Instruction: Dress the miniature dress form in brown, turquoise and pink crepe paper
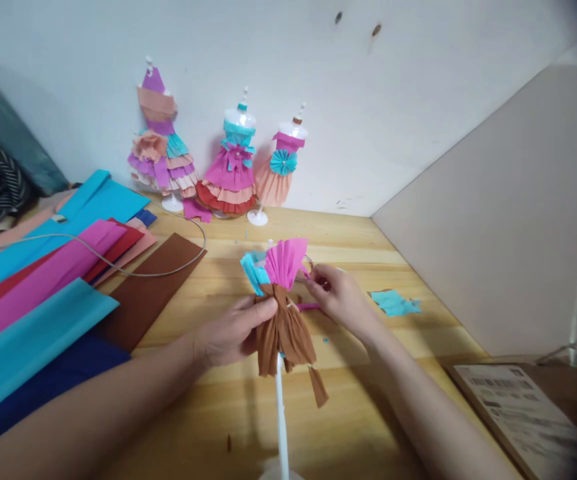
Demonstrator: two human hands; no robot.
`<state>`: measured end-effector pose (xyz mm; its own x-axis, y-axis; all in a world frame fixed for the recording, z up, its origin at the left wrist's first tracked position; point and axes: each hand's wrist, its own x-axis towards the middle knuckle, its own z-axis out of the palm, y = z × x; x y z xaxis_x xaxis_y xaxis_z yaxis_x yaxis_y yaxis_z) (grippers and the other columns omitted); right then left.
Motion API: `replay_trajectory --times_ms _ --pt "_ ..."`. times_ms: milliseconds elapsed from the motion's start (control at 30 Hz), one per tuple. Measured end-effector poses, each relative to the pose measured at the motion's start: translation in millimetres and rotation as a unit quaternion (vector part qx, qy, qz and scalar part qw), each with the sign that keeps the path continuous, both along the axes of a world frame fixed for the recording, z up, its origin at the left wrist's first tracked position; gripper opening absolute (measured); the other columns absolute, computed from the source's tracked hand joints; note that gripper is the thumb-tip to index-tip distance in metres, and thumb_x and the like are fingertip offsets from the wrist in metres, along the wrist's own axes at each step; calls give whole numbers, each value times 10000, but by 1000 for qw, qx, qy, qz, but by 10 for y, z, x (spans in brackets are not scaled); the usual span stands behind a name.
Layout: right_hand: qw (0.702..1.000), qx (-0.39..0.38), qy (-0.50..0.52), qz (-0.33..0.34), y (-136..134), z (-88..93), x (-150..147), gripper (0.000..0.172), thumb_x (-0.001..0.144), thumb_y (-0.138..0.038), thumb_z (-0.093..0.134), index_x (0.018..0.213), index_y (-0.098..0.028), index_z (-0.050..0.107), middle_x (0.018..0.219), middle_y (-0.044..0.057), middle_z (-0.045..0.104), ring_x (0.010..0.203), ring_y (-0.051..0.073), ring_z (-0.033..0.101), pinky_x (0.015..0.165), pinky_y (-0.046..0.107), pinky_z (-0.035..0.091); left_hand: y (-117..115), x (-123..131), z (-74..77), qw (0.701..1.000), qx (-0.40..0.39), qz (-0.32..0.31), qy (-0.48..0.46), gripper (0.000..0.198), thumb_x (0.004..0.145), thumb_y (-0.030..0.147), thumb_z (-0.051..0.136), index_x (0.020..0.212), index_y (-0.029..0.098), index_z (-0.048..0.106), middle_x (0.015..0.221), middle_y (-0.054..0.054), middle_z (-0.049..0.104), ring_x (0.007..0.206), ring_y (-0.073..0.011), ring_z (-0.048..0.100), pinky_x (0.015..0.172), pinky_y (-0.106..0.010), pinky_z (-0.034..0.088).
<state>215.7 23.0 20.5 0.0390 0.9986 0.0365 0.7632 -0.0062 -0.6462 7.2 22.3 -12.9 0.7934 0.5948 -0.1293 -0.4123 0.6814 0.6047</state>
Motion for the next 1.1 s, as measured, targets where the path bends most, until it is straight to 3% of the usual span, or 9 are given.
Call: replay_trajectory --times_ms 133,267,467,600,667,800,933,1000,1100 --pt "981 -34 188 36 -81 113 -50 347 829 -555 500 762 -217 459 666 37 642 521 146 584 484 255 432 -51 -21 94 999 35 -22 -10 415 749 458 755 994 142 646 969 -113 722 923 -244 690 849 -351 514" --pt "939 -70 335 41 -124 159 -100 376 737 -527 681 737 -196 502 534 -45 537 364 76 415 390 214 331 -102 -20 165 997 76 -28 -3 375 767 446 736 990 156 654 953 -107 714 967 -264 679 874 -380 505" --pt "985 7 150 83 -201 279 -149 262 807 -385 633 663 -179 557 565 -22 525 542 130 496 503 238 384 -105 -52 286 989 138 -5 48 311 793 428 709 963 168 693 1016 -100 706 1079 -265 626 932 -357 465" --pt "991 81 24 101 -306 399 -224 236 860 -287 546 657 -169 558 591 -3 521 563 127 460 541 251 362 -90 -100 390 994 102 -33 -4 321 786 451 716 961 183 688 959 -79 710 947 -237 679 879 -363 494" --pt "990 90 44 98 -346 430 -249 196 873 -278 534 722 -166 588 618 5 541 575 130 473 552 256 370 -76 -122 408 993 70 -76 -58 365 784 486 710 968 173 682 891 -80 712 855 -234 702 831 -374 517" --pt "973 47 211 84 -384 469 -282 225 859 -393 581 880 -170 605 647 -13 522 565 125 468 522 248 381 -58 -141 369 981 51 -138 -124 413 781 484 714 1002 137 680 891 -105 703 862 -247 705 823 -384 525" --pt "951 -5 294 94 -404 522 -323 329 822 -497 624 803 -170 592 676 -5 533 595 120 489 532 245 401 -62 -140 302 981 48 -140 -125 414 790 477 705 1013 129 677 893 -104 682 865 -235 688 859 -403 510" --pt "955 14 284 80 -430 533 -345 324 819 -487 634 779 -168 593 640 -19 501 566 112 465 506 239 381 -63 -143 285 983 43 -138 -112 422 778 484 714 1002 129 679 893 -103 676 861 -236 684 875 -422 505" --pt "965 116 234 36 -506 534 -390 237 817 -381 666 731 -175 587 565 -62 382 493 84 358 447 222 305 -62 -151 282 985 37 -139 -99 424 763 487 727 995 135 681 897 -106 678 860 -237 682 875 -427 505"
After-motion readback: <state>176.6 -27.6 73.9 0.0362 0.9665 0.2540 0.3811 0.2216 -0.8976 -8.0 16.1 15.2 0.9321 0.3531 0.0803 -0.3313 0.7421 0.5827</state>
